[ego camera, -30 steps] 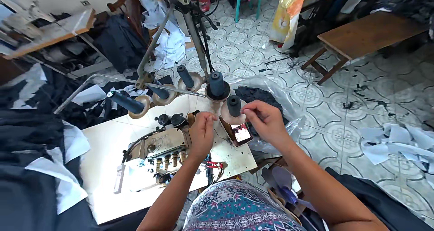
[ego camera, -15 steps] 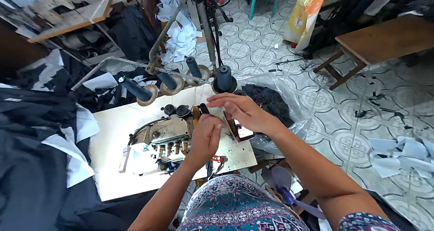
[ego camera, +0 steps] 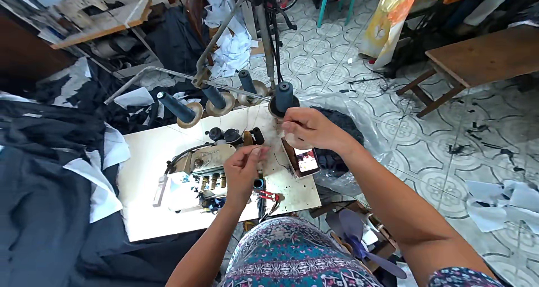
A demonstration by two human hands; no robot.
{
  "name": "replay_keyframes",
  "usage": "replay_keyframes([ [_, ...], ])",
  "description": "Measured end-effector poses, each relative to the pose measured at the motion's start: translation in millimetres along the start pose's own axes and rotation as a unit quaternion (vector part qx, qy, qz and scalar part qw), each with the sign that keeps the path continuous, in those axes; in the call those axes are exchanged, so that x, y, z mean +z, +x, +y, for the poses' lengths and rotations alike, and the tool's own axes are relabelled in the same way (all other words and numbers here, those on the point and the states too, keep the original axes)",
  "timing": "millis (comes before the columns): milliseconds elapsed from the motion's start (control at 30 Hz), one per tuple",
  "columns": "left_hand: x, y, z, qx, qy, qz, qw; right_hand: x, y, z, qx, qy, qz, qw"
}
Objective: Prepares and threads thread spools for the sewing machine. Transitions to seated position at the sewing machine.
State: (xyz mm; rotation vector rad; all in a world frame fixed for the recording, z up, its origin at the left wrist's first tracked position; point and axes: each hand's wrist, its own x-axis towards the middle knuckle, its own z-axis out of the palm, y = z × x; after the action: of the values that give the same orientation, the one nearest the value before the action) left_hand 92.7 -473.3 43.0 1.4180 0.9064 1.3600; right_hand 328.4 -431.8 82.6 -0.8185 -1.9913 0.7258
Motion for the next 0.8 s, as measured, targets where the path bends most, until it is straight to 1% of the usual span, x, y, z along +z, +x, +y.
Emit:
replay_keyframes([
  [133, -2, -6, 2, -0.003, -0.032, 0.045, 0.998, -9, -5, -10, -0.008, -0.012, -0.011, 1.000],
  [267, -6, -9, 4, 0.035, -0.042, 0.051, 0.997, -10, -10, -23, -0.006, -0.031, -0.017, 0.999],
  [333, -9, -12, 6, 0.078, -0.020, 0.033, 0.996, -10, -13, -33, -0.005, -0.042, -0.014, 0.999],
  [400, -12, -14, 13, 0.144, 0.029, 0.013, 0.989, -8, -15, -47, -0.005, -0.059, -0.005, 0.998],
  [533, -14, -13, 34, 0.281, 0.143, -0.010, 0.949, 0, -18, -72, -0.047, -0.086, 0.003, 0.995],
  [667, -15, -13, 50, 0.323, 0.174, -0.013, 0.930, 8, -21, -85, -0.062, -0.097, 0.000, 0.993],
  [800, -21, -16, 61, 0.339, 0.188, -0.009, 0.922, 6, -23, -81, -0.075, -0.105, -0.013, 0.992],
])
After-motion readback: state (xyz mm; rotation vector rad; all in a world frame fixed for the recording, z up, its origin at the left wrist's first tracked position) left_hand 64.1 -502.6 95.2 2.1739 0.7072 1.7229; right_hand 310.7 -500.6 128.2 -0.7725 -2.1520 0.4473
